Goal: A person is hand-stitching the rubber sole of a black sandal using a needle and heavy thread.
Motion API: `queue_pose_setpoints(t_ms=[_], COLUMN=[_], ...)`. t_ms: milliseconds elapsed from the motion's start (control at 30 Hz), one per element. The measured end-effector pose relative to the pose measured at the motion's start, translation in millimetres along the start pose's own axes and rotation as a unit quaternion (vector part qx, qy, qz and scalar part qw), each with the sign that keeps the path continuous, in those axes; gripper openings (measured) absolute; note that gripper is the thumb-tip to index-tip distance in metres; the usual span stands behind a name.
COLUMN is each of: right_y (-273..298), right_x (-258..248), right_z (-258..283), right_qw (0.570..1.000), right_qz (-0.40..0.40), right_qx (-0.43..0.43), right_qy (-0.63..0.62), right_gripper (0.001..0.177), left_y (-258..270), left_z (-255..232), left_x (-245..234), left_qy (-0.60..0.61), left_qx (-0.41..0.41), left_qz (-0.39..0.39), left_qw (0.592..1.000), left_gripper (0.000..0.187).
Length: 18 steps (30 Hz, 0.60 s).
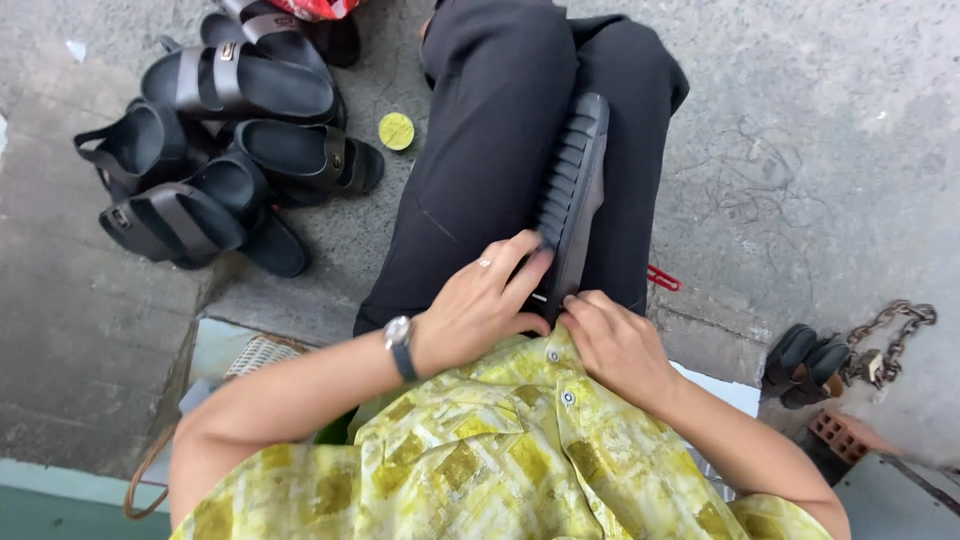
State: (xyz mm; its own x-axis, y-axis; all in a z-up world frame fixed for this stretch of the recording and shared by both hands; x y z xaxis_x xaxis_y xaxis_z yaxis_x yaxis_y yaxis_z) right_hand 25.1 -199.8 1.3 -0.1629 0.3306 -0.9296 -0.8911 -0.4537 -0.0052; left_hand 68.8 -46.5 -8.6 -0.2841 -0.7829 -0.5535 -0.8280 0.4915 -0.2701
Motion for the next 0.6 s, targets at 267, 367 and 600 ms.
queue_pose_setpoints(t_ms=[267, 367, 600], right_y=[7, 11, -10], right_x=[-2, -10, -65], right_z=[-11, -8, 3], right_qw=[0.978, 0.982, 0.995], right_qz=[-0.091, -0.124, 0.012], right_qx=[0.044, 0.027, -0.075], right_qy=[-0.183, -0.136, 0.059], right_gripper=[0.028, 0.028, 0.032], left_y=[-1, 13, 1], left_z=[-17, 25, 15], left_x=[-23, 20, 19], left_qy=[0.588, 0.43, 0.276], left_qx=[-0.283, -0.289, -0.31], left_qz=[0.081, 0.012, 0.085], left_qw=[0.754, 0.855, 0.906], left_gripper=[0.013, 0.011, 0.021])
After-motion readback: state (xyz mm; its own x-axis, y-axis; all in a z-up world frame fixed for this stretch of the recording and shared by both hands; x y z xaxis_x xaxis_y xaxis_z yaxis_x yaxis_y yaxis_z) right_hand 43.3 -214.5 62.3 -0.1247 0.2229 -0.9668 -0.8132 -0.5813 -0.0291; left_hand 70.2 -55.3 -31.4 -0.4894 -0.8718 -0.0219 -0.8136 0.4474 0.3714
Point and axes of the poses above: each hand's wrist, its own y-axis away from the middle knuckle, its own x-axis out of the palm, z = x × y, the point moved 6 cm from there along -y, towards the middle knuckle, and after that the axes turned 5 degrees about -z, right-handed, at the moved point
